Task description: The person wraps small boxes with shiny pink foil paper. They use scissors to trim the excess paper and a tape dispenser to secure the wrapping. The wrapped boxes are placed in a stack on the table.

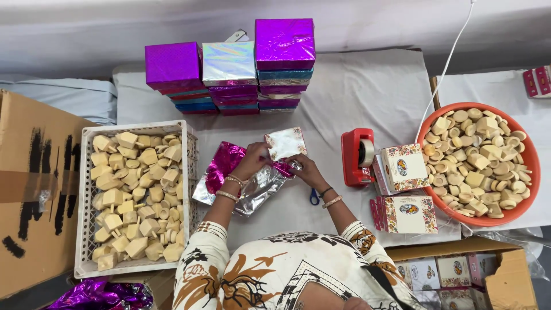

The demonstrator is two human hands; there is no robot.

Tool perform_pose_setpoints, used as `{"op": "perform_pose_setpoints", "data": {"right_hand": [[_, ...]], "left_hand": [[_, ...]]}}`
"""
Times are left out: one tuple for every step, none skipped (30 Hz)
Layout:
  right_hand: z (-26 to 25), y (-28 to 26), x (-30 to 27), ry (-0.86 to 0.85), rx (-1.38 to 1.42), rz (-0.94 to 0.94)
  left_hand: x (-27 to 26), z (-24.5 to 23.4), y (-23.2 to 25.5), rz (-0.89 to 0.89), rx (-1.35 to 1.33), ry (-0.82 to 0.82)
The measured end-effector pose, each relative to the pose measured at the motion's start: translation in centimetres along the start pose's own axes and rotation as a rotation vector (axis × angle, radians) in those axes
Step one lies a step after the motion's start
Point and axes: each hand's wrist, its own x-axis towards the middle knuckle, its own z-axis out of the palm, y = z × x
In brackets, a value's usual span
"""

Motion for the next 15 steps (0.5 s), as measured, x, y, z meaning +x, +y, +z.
{"op": "perform_pose_setpoints", "data": {"right_hand": [[0.0,0.1,0.0,0.002,0.002,0.001],[-0.1,0.1,0.1,0.011,0.032,0.012],[-0.2,0.2,0.2,0.019,0.063,0.023],[-0.2,0.9,0.4,0.02,0.063,0.022],[-0.3,1.6,0.5,0.029,0.084,0.073],[-0.3,2.3,0.7,0.037,0.105,0.126],[-0.1,3.3,0.7,0.038,0.107,0.126],[0.0,4.2,0.8,0.043,0.136,0.15],[0.2,5.2,0.8,0.048,0.165,0.174],[0.2,5.4,0.7,0.048,0.166,0.175],[0.4,5.7,0.7,0.052,0.145,0.143],[0.6,5.9,0.5,0.054,0.124,0.113],[0.8,7.0,0.6,0.053,0.125,0.116],[1.2,8.0,0.3,0.046,0.069,0.12],[1.6,9.1,0.1,0.039,0.013,0.125]], "left_hand": [[0.2,-0.7,3.0,0.001,0.001,-0.003],[0.4,-1.4,5.9,0.022,0.173,-0.123],[0.7,-2.2,8.8,0.042,0.345,-0.242],[-0.3,-1.0,8.3,0.044,0.346,-0.243],[-1.4,0.1,7.7,-0.001,0.41,-0.298],[-2.5,1.2,7.1,-0.048,0.475,-0.355],[-4.5,2.7,6.3,-0.047,0.476,-0.356],[-6.5,4.3,5.5,-0.044,0.456,-0.429],[-8.5,5.8,4.7,-0.039,0.435,-0.501],[-9.6,6.2,5.8,-0.04,0.434,-0.503],[-10.8,6.5,6.8,0.035,0.507,-0.539],[-12.2,6.9,7.9,0.108,0.578,-0.576],[-12.6,6.9,8.0,0.106,0.577,-0.579],[-13.4,7.1,8.2,0.297,0.599,-0.555],[-14.1,7.2,8.5,0.488,0.617,-0.526]]}}
